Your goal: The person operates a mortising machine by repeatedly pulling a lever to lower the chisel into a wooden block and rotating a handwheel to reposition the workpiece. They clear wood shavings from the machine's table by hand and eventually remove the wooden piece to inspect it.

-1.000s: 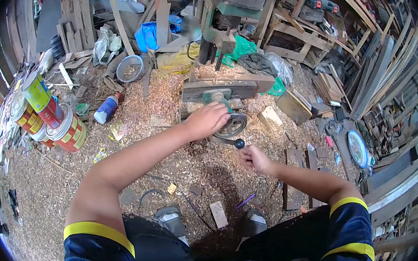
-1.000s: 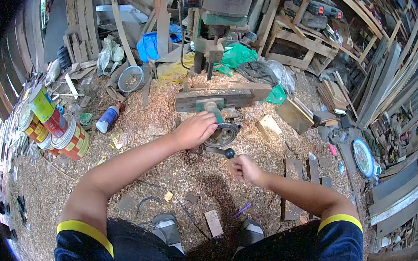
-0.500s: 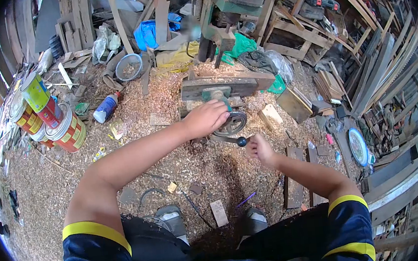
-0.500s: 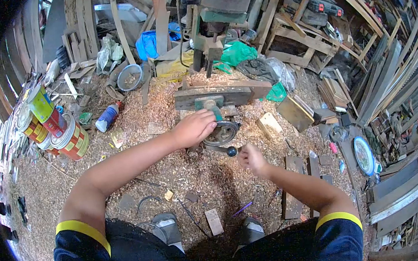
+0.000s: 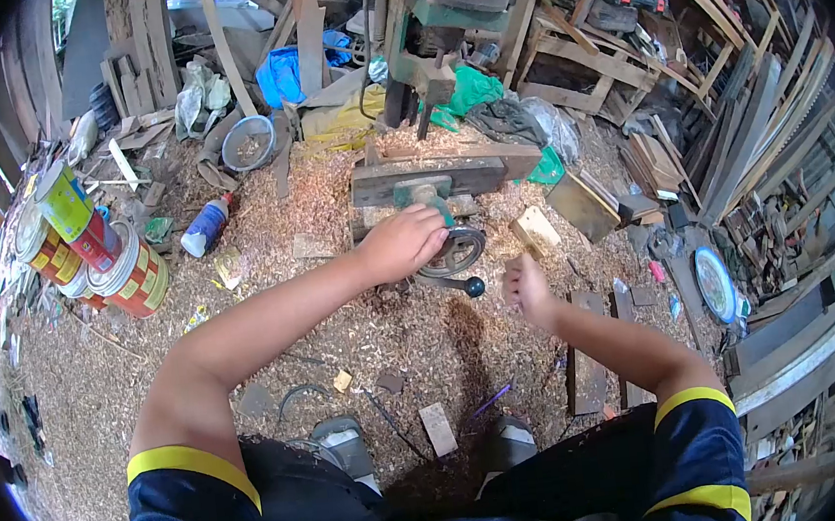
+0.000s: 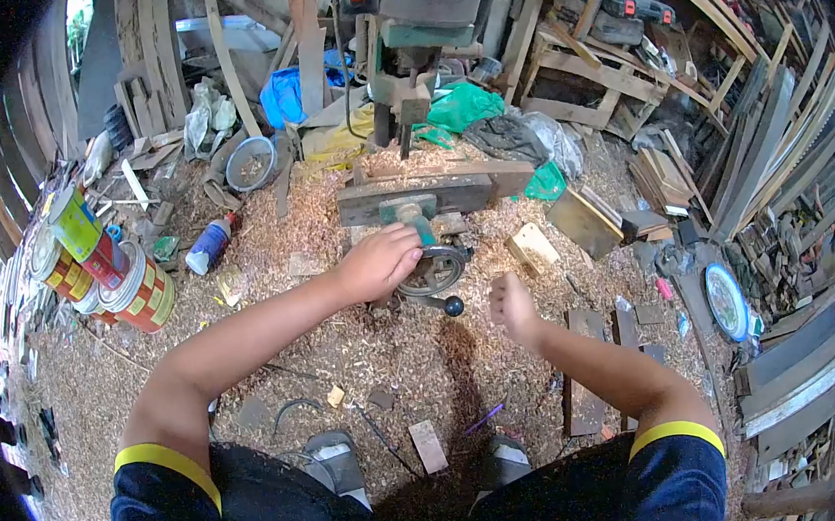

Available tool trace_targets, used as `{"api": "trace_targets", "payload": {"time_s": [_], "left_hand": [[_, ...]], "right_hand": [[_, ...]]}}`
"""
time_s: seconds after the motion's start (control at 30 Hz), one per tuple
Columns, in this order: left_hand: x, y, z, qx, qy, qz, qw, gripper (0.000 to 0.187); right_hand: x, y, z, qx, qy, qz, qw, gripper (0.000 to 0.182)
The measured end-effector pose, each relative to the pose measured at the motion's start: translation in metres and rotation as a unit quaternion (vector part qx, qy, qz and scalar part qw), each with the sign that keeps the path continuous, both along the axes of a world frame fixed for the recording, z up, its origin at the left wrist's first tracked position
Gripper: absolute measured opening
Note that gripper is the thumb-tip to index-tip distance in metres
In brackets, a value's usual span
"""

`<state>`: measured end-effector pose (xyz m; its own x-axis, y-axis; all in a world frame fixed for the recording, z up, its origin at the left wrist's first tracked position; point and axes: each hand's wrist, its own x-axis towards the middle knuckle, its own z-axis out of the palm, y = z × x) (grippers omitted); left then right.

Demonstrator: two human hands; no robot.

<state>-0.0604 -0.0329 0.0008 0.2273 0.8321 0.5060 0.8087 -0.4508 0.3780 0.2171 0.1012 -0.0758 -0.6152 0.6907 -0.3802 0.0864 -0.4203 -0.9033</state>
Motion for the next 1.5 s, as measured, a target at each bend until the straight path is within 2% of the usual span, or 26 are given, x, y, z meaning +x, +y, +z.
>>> {"api": "trace_targets", "payload": {"time_s": [0.07,0.1,0.17,0.23,0.3,0.33,0.37,0.4,0.5,0.53,0.63,0.73,0.8,0.83,0.87,0.9,0.97,1.03,1.17,1.2,1.23,1.27,1.3,1.4,1.43,1.5], "left_hand": [[0.003,-0.003,0.009,-0.019,-0.013,0.002,1.0,0.025],[0.004,-0.003,0.012,-0.013,-0.004,-0.003,1.0,0.025],[0.012,0.0,0.019,-0.038,-0.036,0.051,0.997,0.03],[0.021,0.007,0.029,-0.047,-0.064,0.094,0.992,0.045],[0.038,0.011,0.035,-0.066,-0.094,0.113,0.987,0.048],[0.045,0.016,0.031,-0.07,-0.107,0.131,0.983,0.047],[0.048,0.017,0.03,-0.059,-0.091,0.121,0.987,0.044],[0.05,0.018,0.023,0.022,-0.075,0.129,0.989,0.04],[0.045,0.02,0.012,0.081,-0.031,0.128,0.988,0.038],[0.047,0.016,0.015,0.067,-0.077,0.116,0.988,0.039],[0.046,0.02,0.007,0.06,-0.094,0.131,0.985,0.034],[0.047,0.016,0.018,0.048,-0.08,0.127,0.987,0.032],[0.048,0.015,0.018,0.069,-0.079,0.102,0.989,0.03],[0.048,0.015,0.018,0.067,-0.08,0.106,0.989,0.03],[0.049,0.017,0.018,0.082,-0.087,0.103,0.987,0.029],[0.048,0.018,0.016,0.095,-0.095,0.101,0.986,0.029],[0.044,0.021,0.009,0.087,-0.077,0.111,0.987,0.03],[0.043,0.021,0.012,0.077,-0.077,0.101,0.989,0.028],[0.038,0.021,0.007,0.006,-0.081,0.086,0.993,0.029],[0.037,0.02,0.011,-0.002,-0.081,0.083,0.993,0.028],[0.035,0.023,0.01,0.032,-0.082,0.056,0.995,0.025],[0.033,0.024,0.012,0.046,-0.09,0.043,0.994,0.024],[0.034,0.024,0.014,0.062,-0.097,0.029,0.993,0.023],[0.034,0.021,0.016,0.054,-0.09,0.032,0.994,0.019],[0.034,0.021,0.014,0.05,-0.092,0.032,0.994,0.019],[0.035,0.024,0.01,0.075,-0.077,0.048,0.993,0.018]], "right_hand": [[0.003,0.025,-0.008,-0.004,0.004,-0.101,0.995,0.03],[0.0,0.032,-0.006,0.001,0.015,-0.106,0.994,0.03],[-0.003,0.052,0.003,0.08,0.001,-0.156,0.985,0.033],[-0.017,0.076,0.016,0.13,0.014,-0.176,0.976,0.036],[-0.045,0.091,0.049,0.312,0.057,-0.139,0.938,0.04],[-0.055,0.098,0.081,0.405,0.043,-0.118,0.905,0.04],[-0.068,0.098,0.115,0.42,0.059,-0.13,0.896,0.04],[-0.083,0.095,0.152,0.437,0.118,-0.152,0.879,0.04],[-0.11,0.08,0.27,0.463,0.231,-0.189,0.834,0.037],[-0.121,0.083,0.303,0.465,0.268,-0.193,0.821,0.033],[-0.154,0.104,0.402,0.489,0.319,-0.226,0.78,0.023],[-0.18,0.106,0.502,0.504,0.267,-0.296,0.766,0.055],[-0.2,0.118,0.553,0.465,0.253,-0.314,0.789,0.07],[-0.212,0.131,0.571,0.44,0.256,-0.301,0.806,0.068],[-0.223,0.145,0.583,0.422,0.228,-0.282,0.831,0.058],[-0.24,0.177,0.591,0.405,0.229,-0.207,0.861,0.041],[-0.229,0.169,0.586,0.327,0.297,-0.09,0.893,0.034],[-0.22,0.149,0.579,0.396,0.306,-0.168,0.849,0.033],[-0.175,0.125,0.54,0.42,0.391,-0.082,0.815,0.034],[-0.141,0.132,0.521,0.442,0.447,0.176,0.758,0.029],[-0.112,0.131,0.503,0.429,0.481,0.418,0.64,0.037],[-0.11,0.097,0.482,0.421,0.493,0.215,0.73,0.028],[-0.104,0.061,0.456,0.396,0.478,0.002,0.784,0.038],[-0.068,0.011,0.373,0.449,0.504,-0.033,0.737,0.042],[-0.054,0.013,0.339,0.503,0.505,0.02,0.701,0.047],[-0.032,-0.006,0.275,0.576,0.461,-0.006,0.675,0.051]]}}
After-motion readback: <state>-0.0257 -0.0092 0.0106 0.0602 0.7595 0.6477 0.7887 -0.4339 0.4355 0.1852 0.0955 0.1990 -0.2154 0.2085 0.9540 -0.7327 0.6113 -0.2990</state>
